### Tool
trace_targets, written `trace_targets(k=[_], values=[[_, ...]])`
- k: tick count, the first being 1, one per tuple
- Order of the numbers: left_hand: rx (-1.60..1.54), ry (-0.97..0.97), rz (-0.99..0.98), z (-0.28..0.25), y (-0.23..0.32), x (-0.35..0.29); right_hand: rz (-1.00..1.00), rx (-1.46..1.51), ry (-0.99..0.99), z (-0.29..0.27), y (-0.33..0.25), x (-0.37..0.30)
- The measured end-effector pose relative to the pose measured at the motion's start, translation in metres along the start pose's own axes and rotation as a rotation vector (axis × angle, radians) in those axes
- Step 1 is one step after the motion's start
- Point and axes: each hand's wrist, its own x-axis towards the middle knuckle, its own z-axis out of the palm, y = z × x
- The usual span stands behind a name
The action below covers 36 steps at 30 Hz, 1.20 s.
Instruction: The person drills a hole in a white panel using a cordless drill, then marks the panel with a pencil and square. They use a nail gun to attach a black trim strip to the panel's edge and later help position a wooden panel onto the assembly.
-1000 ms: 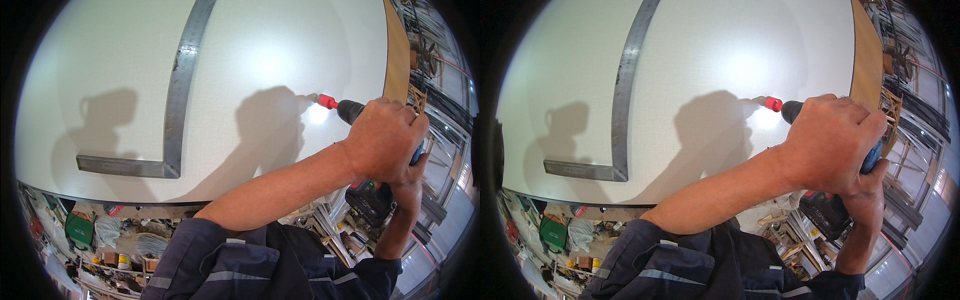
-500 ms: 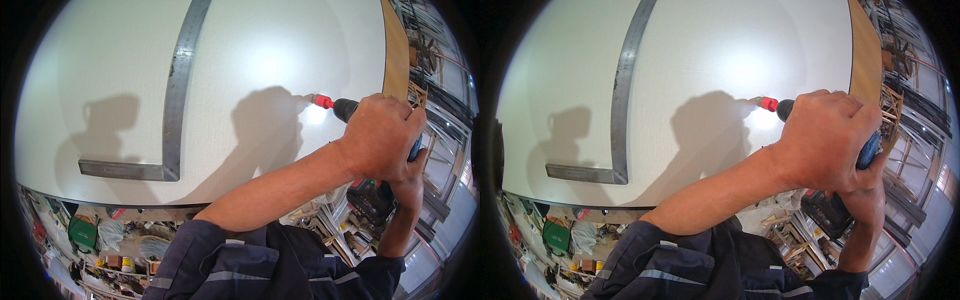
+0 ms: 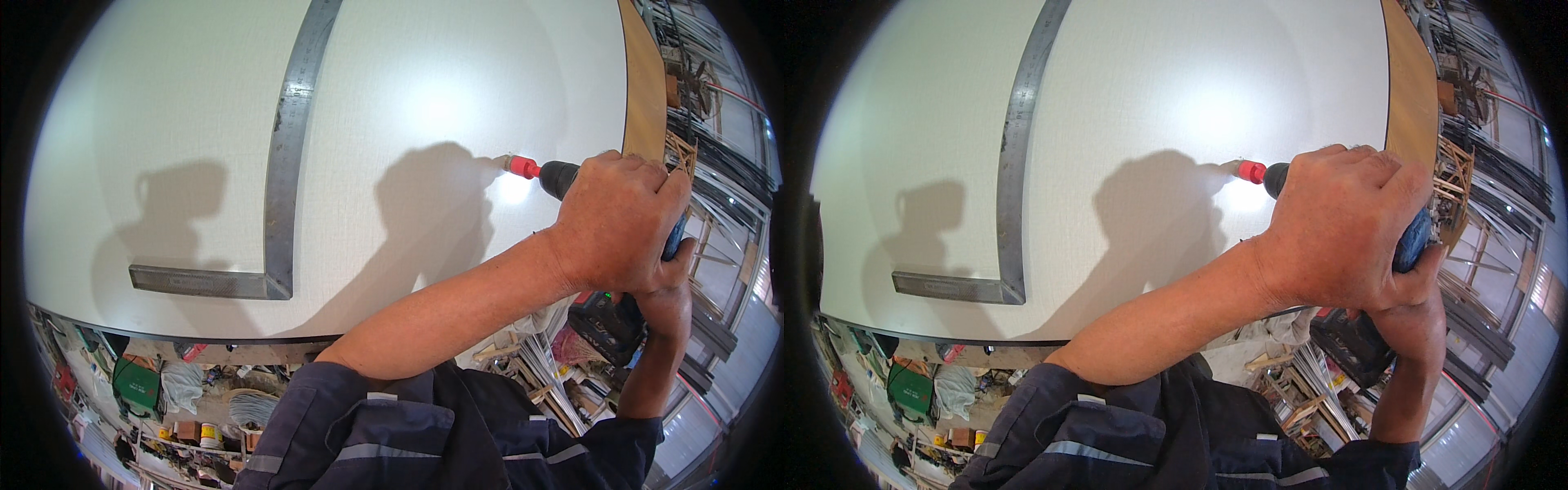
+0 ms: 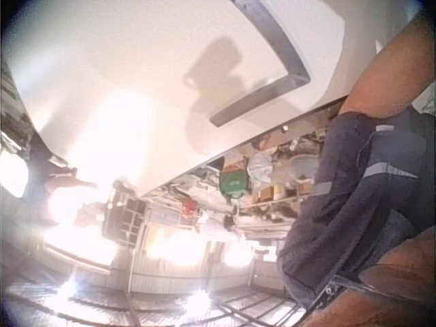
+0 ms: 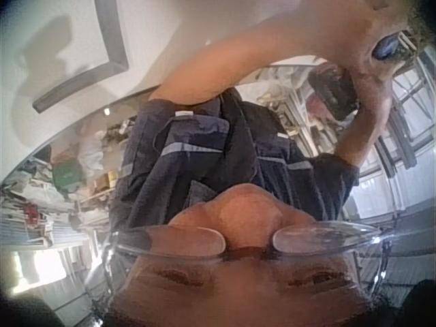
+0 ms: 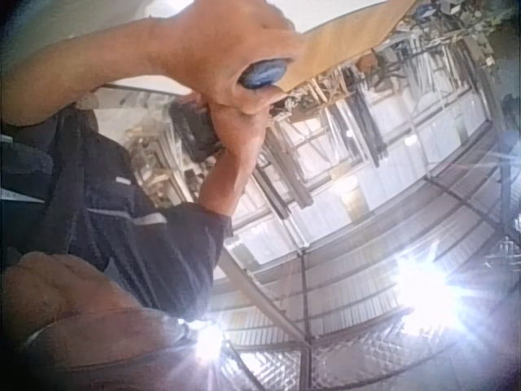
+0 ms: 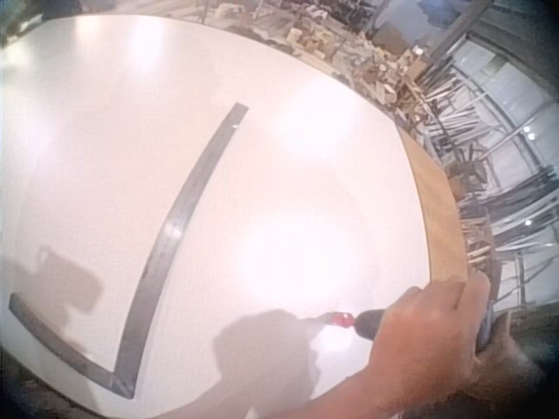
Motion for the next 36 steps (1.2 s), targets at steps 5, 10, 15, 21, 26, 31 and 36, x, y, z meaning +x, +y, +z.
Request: trace_targets(k=[5, 10, 15, 21, 26, 31, 36], values=[[0.017, -0.001, 0.005, 0.001, 0.000, -0.001, 0.050, -0.012, -0.007, 0.001, -0.008, -0.002], [0.027, -0.013, 0.001, -0.002, 0.002, 0.001, 0.018, -0.092, -0.002, 0.001, -0.010, -0.002], [0.005, 0.015, -0.002, 0.001, 0.001, 0.000, -0.020, -0.210, -0.107, -0.011, 0.011, 0.007], [0.007, 0.015, -0.005, -0.001, 0.000, 0.001, 0.012, -0.236, -0.198, -0.017, 0.011, 0.010], [0.025, 0.057, 0.029, 0.003, -0.001, -0.001, 0.046, -0.182, -0.110, -0.013, 0.004, 0.008], [0.042, 0.129, 0.095, 0.005, -0.005, 0.001, 0.054, -0.261, -0.147, -0.018, 0.012, 0.011], [0.049, 0.121, 0.087, 0.004, -0.005, 0.000, 0.063, -0.251, -0.136, -0.017, 0.007, 0.012]])
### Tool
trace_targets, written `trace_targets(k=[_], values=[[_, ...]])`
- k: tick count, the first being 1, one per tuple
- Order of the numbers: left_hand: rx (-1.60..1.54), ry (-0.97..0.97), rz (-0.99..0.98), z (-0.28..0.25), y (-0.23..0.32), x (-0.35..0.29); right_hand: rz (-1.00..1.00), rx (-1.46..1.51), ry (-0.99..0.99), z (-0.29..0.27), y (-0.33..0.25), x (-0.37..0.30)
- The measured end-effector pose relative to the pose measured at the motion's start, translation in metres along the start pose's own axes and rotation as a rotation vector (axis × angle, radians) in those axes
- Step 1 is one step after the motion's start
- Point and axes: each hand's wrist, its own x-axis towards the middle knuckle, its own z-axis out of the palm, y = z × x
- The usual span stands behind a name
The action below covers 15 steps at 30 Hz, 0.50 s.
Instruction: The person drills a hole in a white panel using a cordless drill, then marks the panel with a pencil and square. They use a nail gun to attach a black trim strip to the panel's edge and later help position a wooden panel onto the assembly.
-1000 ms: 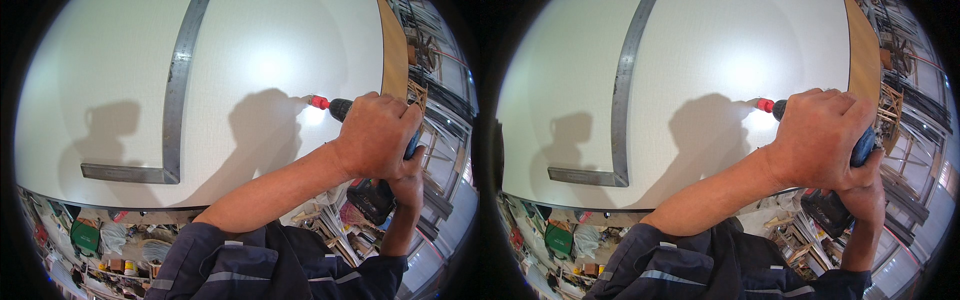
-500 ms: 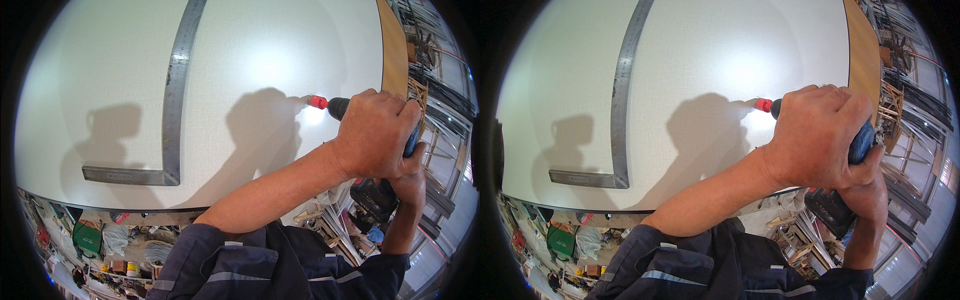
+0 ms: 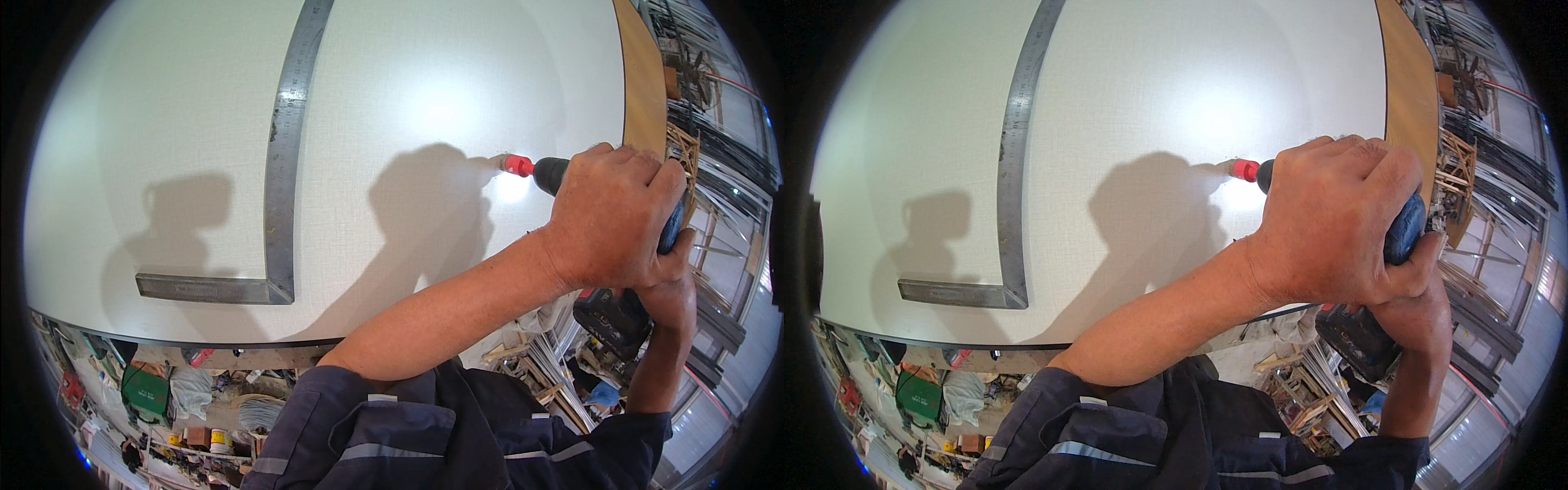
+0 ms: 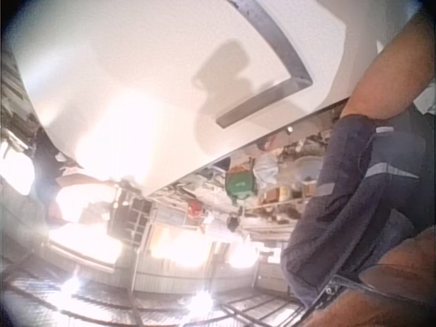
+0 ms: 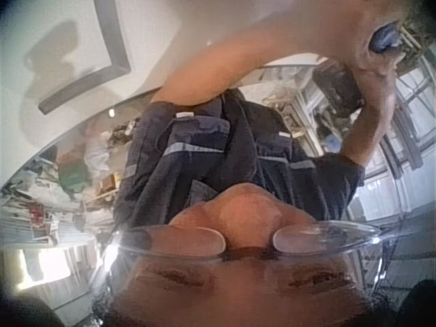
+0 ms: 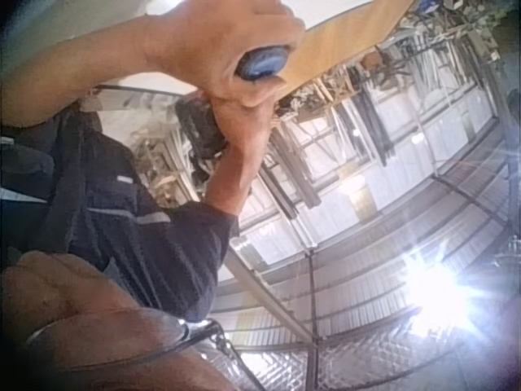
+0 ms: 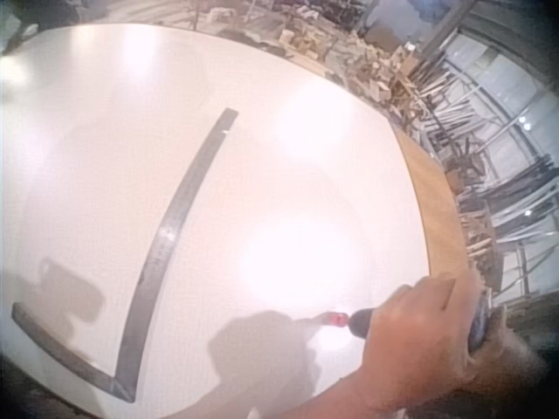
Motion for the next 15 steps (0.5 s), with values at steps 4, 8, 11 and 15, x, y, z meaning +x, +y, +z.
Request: trace_targets(k=[4, 8, 11, 15], values=[[0.012, 0.033, 0.020, -0.001, 0.000, 0.001, 0.039, 0.061, 0.019, 0.001, -0.007, -0.002], [-0.027, -0.054, -0.068, 0.001, 0.003, -0.002, -0.016, 0.082, 0.001, 0.002, -0.001, 0.000], [-0.026, -0.064, -0.075, 0.000, 0.004, -0.002, -0.079, 0.010, 0.012, 0.002, 0.006, 0.001], [-0.003, 0.005, -0.019, 0.000, 0.001, 0.000, -0.128, -0.105, 0.055, 0.002, 0.021, 0.004]])
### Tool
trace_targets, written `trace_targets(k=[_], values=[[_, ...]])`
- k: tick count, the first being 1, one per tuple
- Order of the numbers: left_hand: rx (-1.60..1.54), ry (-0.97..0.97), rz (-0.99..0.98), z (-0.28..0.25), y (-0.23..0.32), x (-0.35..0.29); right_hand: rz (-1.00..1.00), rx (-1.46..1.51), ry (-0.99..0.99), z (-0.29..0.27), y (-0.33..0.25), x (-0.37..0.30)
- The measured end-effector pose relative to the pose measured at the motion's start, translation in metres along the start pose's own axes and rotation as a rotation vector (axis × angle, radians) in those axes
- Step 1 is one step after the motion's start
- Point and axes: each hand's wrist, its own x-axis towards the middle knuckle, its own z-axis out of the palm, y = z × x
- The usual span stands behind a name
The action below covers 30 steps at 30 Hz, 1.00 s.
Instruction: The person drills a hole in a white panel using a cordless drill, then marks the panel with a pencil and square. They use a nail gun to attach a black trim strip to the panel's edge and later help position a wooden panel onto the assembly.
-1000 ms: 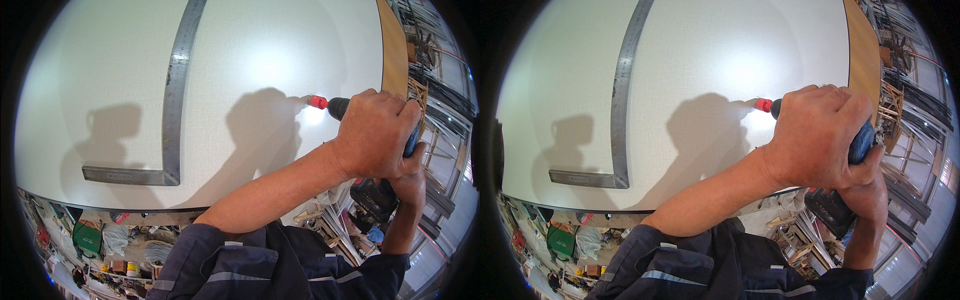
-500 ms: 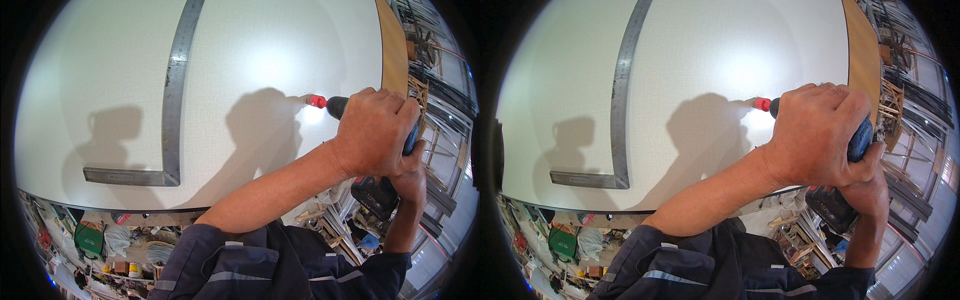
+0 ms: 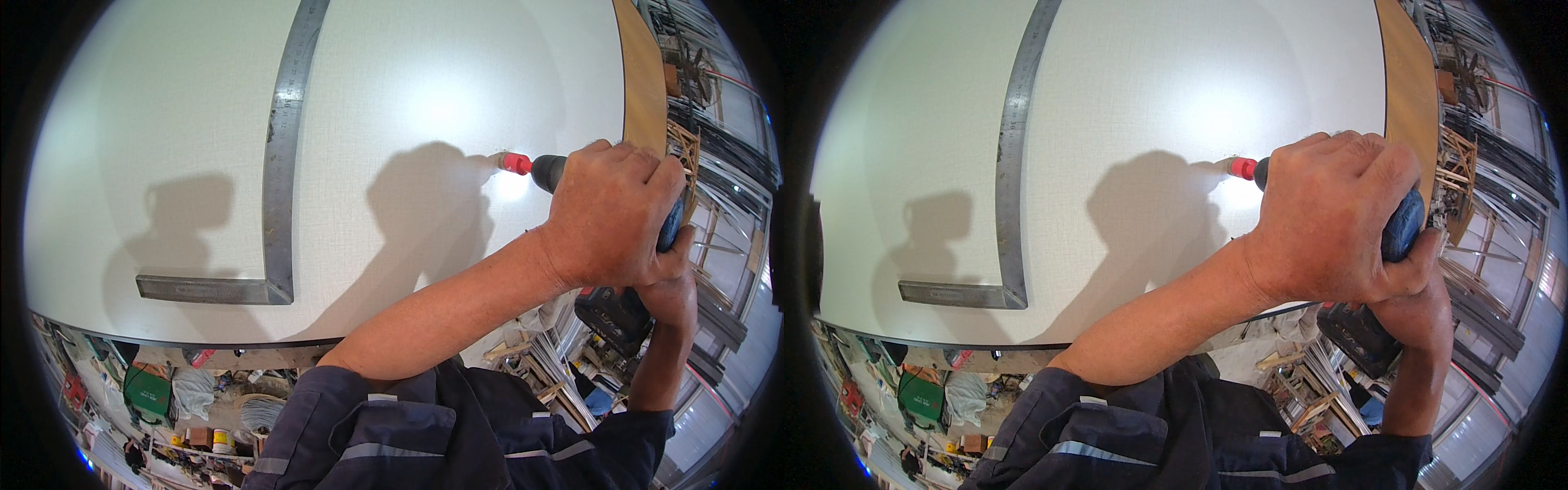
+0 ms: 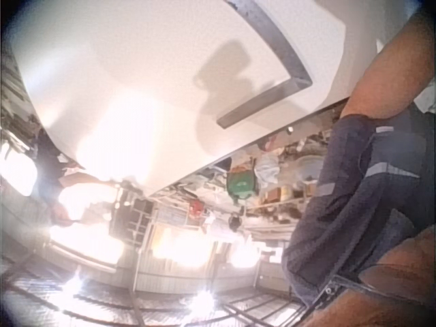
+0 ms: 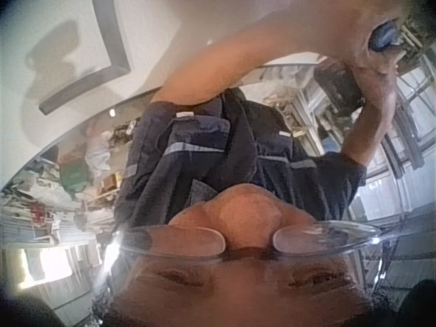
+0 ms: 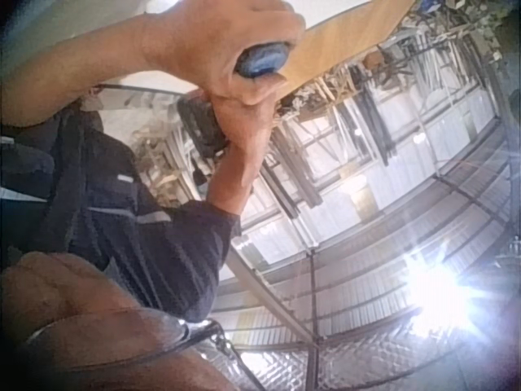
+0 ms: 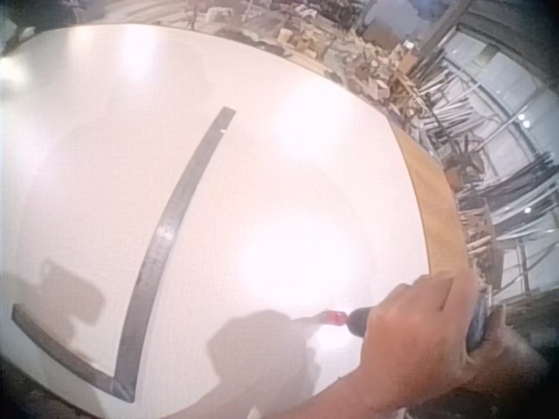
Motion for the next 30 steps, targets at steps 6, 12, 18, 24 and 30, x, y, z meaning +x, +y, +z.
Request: trace_targets(k=[6, 12, 18, 24, 30], values=[[0.012, 0.040, 0.030, 0.001, -0.001, 0.000, 0.015, 0.018, -0.045, -0.003, -0.008, 0.001], [0.008, 0.034, 0.038, 0.001, -0.002, -0.001, 0.052, 0.010, -0.002, 0.000, -0.010, 0.000], [0.011, 0.044, 0.040, 0.002, -0.002, -0.001, 0.021, -0.011, 0.005, 0.002, -0.010, 0.000], [-0.001, 0.046, 0.037, 0.002, -0.002, -0.002, 0.054, 0.143, -0.008, 0.001, -0.029, -0.002], [-0.023, 0.038, 0.015, -0.002, -0.003, -0.002, 0.039, 0.132, 0.000, 0.003, -0.027, 0.002]])
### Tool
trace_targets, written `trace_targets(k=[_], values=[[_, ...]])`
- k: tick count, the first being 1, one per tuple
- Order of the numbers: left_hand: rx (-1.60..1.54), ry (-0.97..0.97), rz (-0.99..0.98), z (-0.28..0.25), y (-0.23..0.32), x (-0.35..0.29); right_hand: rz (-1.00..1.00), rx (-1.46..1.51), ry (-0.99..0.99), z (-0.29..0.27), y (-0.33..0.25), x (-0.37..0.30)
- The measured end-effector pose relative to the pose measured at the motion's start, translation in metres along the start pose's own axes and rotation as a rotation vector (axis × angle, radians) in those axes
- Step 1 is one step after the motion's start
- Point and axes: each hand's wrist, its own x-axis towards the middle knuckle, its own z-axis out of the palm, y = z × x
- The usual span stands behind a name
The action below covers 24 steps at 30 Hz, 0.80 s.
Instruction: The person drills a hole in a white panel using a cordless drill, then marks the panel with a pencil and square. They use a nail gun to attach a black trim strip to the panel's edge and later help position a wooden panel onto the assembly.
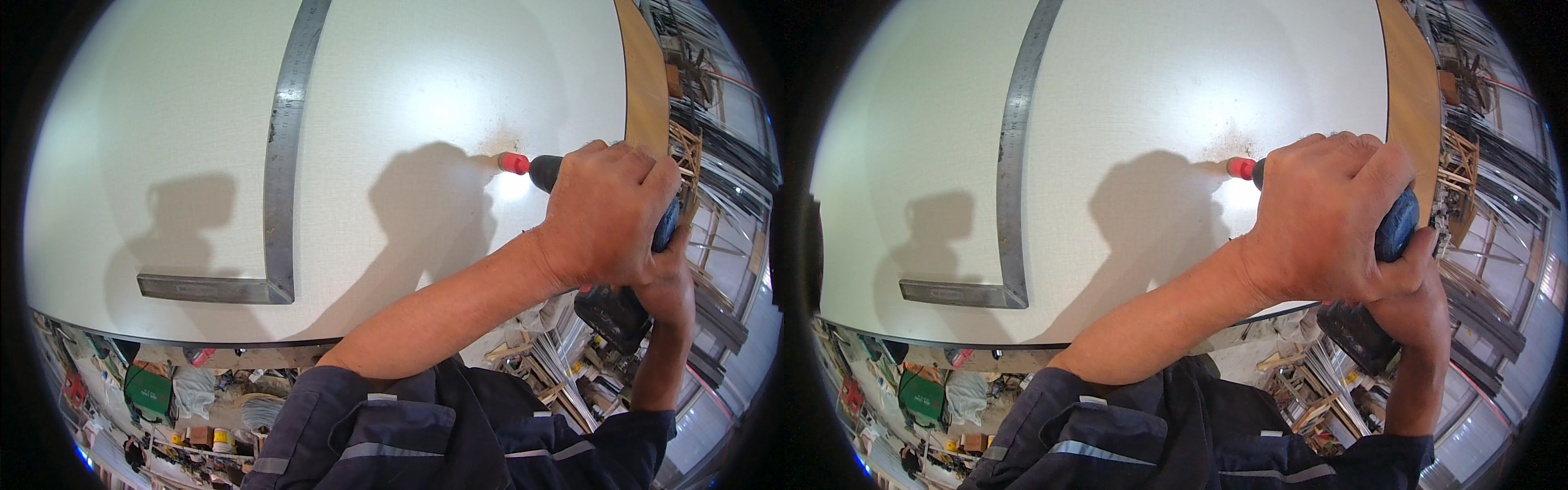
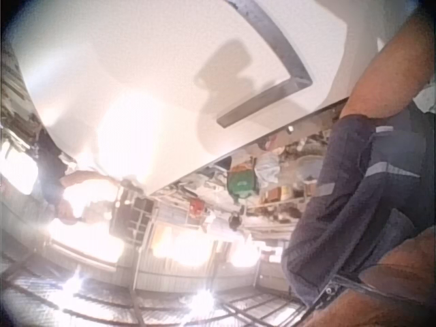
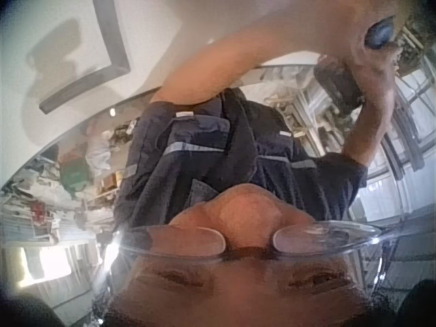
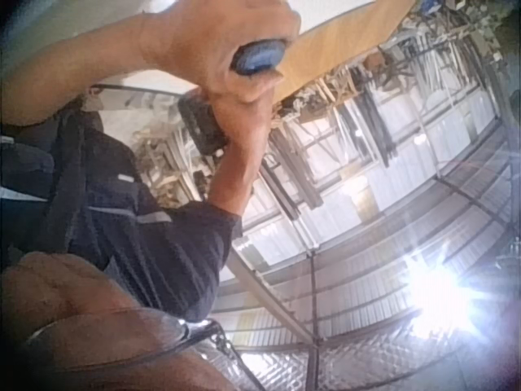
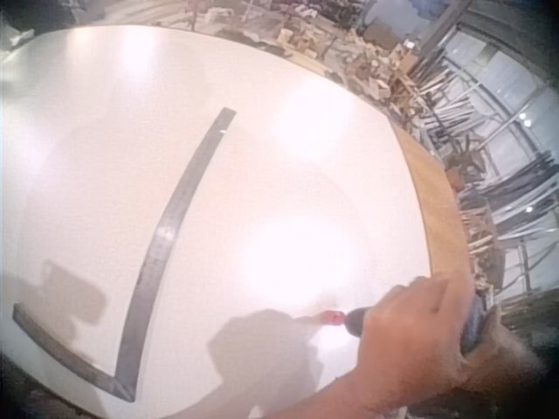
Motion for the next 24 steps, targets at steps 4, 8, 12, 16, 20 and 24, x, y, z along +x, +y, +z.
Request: trace_targets(k=[4, 8, 12, 16, 20, 24], values=[[-0.007, -0.068, -0.049, -0.001, 0.004, -0.002, -0.149, -0.112, 0.069, 0.005, 0.025, 0.001], [0.001, -0.085, -0.038, -0.003, 0.004, -0.003, -0.108, -0.090, 0.117, 0.005, 0.026, -0.002], [0.003, -0.094, -0.044, -0.001, 0.003, -0.005, -0.041, -0.020, 0.027, 0.003, -0.001, -0.006], [-0.001, -0.080, -0.040, -0.001, 0.002, -0.004, -0.017, -0.025, 0.034, 0.003, 0.004, -0.003], [0.010, -0.093, -0.044, -0.001, 0.004, -0.003, -0.022, -0.035, 0.065, 0.004, 0.014, 0.000], [0.016, -0.034, -0.008, 0.002, 0.001, -0.002, -0.008, 0.088, 0.014, 0.003, 0.008, 0.001]])
